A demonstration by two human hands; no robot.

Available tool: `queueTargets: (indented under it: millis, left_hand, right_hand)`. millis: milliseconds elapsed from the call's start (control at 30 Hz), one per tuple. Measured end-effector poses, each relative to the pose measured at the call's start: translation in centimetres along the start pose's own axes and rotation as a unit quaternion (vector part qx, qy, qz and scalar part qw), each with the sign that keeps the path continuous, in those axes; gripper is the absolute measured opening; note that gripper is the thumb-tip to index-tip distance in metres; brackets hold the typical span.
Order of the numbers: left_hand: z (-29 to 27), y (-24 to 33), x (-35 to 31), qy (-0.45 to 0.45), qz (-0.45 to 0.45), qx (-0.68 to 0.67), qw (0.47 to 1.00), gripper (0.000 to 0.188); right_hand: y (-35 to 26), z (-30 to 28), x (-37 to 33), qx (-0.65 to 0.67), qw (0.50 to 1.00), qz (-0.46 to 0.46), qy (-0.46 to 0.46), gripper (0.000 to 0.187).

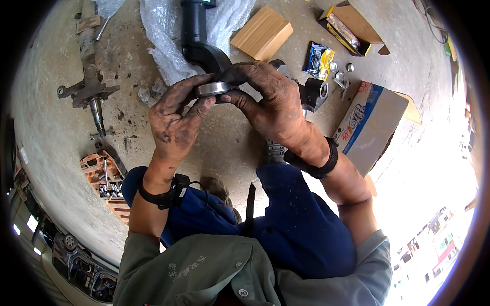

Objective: The person assembles a vehicle suspension component by unboxing a metal bushing and hardware, applying grease by hand, and inserting the metal sleeve into the bracket.

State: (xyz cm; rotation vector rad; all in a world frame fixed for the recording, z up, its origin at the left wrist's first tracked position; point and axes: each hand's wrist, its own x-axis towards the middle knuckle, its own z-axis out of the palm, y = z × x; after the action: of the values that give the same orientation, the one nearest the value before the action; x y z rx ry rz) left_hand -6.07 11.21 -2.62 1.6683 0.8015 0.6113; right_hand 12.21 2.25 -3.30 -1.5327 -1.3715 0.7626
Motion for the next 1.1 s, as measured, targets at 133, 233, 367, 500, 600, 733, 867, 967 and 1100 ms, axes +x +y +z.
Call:
queueTargets:
  millis: [133, 233, 367, 500, 600, 733, 867, 967, 1100]
  left_hand:
    - [-0.2, -0.4, -0.1, -0.002, -0.015, -0.018, 1.0, 0.032]
    - [-0.1, -0.5, -0.3, 0.002, -0.044, -0.044, 0.998, 0.032]
    - [0.1, -0.6, -0.4, 0.01, -0.053, -0.079, 0.995, 0.032]
    - [0.3, -0.8, -0.2, 0.013, -0.045, -0.075, 0.996, 0.03]
    - [0.3, -1.2, -0.4, 0.011, -0.056, -0.071, 0.996, 0.03]
    - [0.8, -1.1, -0.5, 0.011, -0.095, -0.129, 0.987, 0.028]
    - [1.9, -1.5, -1.1, -0.04, -0.133, -0.146, 0.979, 0.03]
    - [3.5, -1.5, -2.1, -0.119, -0.222, -0.224, 0.942, 0.034]
    - [6.1, -2.7, -3.1, -0.223, -0.286, -0.227, 0.904, 0.034]
  right_hand:
    - [0.2, 0.3, 0.1, 0.005, 1.0, -0.004, 0.01, 0.03]
    - [0.1, 0.3, 0.2, 0.004, 1.0, 0.007, 0.007, 0.031]
    - [0.3, 0.4, 0.2, 0.009, 1.0, 0.005, 0.009, 0.031]
    - [0.4, 0.3, 0.2, -0.013, 1.0, -0.002, 0.004, 0.031]
    - [0.3, 0.3, 0.2, -0.011, 1.0, 0.011, -0.007, 0.03]
    - [0.3, 0.3, -0.4, 0.006, 0.997, 0.075, -0.023, 0.028]
    - [0.7, -0.3, -2.2, -0.013, 0.995, 0.091, -0.028, 0.027]
    - [0.9, -1.2, -4.5, -0.035, 0.991, 0.123, -0.042, 0.024]
    - [2.6, -3.6, -9.1, -0.041, 0.967, 0.233, -0.097, 0.028]
